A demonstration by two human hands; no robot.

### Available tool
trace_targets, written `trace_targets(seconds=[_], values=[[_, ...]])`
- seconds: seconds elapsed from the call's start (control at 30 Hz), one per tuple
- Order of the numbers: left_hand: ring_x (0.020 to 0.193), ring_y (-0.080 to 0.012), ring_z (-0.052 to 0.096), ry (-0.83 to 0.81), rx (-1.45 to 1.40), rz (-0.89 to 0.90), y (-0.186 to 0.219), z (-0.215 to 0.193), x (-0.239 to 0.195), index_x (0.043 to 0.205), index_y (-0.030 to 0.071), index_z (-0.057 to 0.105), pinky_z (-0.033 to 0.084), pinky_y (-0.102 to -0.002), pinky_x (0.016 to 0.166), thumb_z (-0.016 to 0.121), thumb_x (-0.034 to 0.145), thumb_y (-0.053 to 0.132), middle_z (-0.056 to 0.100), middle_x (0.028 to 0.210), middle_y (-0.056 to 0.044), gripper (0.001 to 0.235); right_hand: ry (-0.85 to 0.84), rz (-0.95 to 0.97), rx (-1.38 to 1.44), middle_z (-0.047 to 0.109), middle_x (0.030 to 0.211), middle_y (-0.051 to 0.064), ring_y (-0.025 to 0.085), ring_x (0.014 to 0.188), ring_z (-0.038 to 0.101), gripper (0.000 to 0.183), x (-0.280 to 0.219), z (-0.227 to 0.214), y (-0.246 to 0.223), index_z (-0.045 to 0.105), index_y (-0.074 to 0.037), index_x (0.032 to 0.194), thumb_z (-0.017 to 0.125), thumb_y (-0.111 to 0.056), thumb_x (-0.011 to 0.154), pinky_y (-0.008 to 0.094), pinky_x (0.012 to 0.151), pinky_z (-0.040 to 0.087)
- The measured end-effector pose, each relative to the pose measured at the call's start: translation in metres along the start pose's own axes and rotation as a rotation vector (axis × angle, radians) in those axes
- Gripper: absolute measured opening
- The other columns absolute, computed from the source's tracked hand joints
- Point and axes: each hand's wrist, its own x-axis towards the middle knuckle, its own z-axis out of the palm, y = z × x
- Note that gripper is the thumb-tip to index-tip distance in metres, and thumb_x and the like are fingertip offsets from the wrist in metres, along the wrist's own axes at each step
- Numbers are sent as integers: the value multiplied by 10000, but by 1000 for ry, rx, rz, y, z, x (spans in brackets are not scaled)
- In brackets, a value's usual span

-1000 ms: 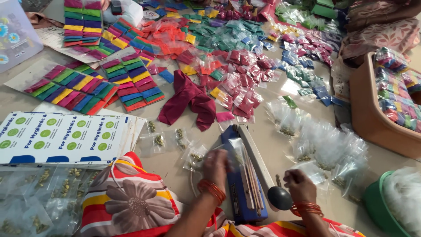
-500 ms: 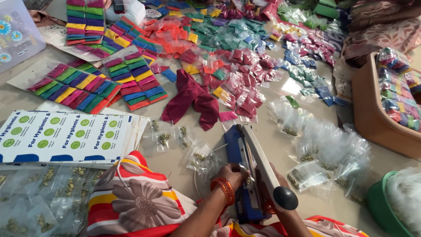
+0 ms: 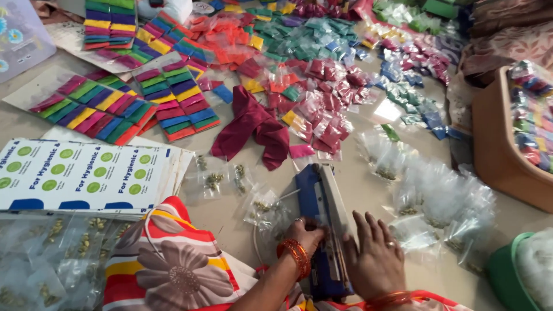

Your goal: The person packages small items into plastic bags and seals them using a manual heat sealer.

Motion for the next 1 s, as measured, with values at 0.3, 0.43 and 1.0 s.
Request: trace_targets(seconds=[0.3,0.43,1.0], values=[[665,-157,694,-4,-82,112,-32,7,22,953,14,727,564,-330,639,824,806,262,758,790,-79,304,197,-19,-248,407,1595,72,336,1466,297,697,-7,27,-10,396,-324,1546,510,-542,894,547,1135,218],[654,-132,705,67,-145,99,-56,8,36,931,72,740,575,-306,624,766,835,206,770,790,-51,166,-60,154,25,444,1548,63,328,1457,346,734,-6,15,-10,346,-318,1579,481,-603,916,524,1126,321],[956,-282,730,157,167,70,4,-16,-37,1279,123,572,577,-376,867,877,709,420,742,1072,-135,712,-305,73,793,764,1279,138,177,1212,692,592,22,13,91,655,-146,1354,480,-558,967,333,987,528]])
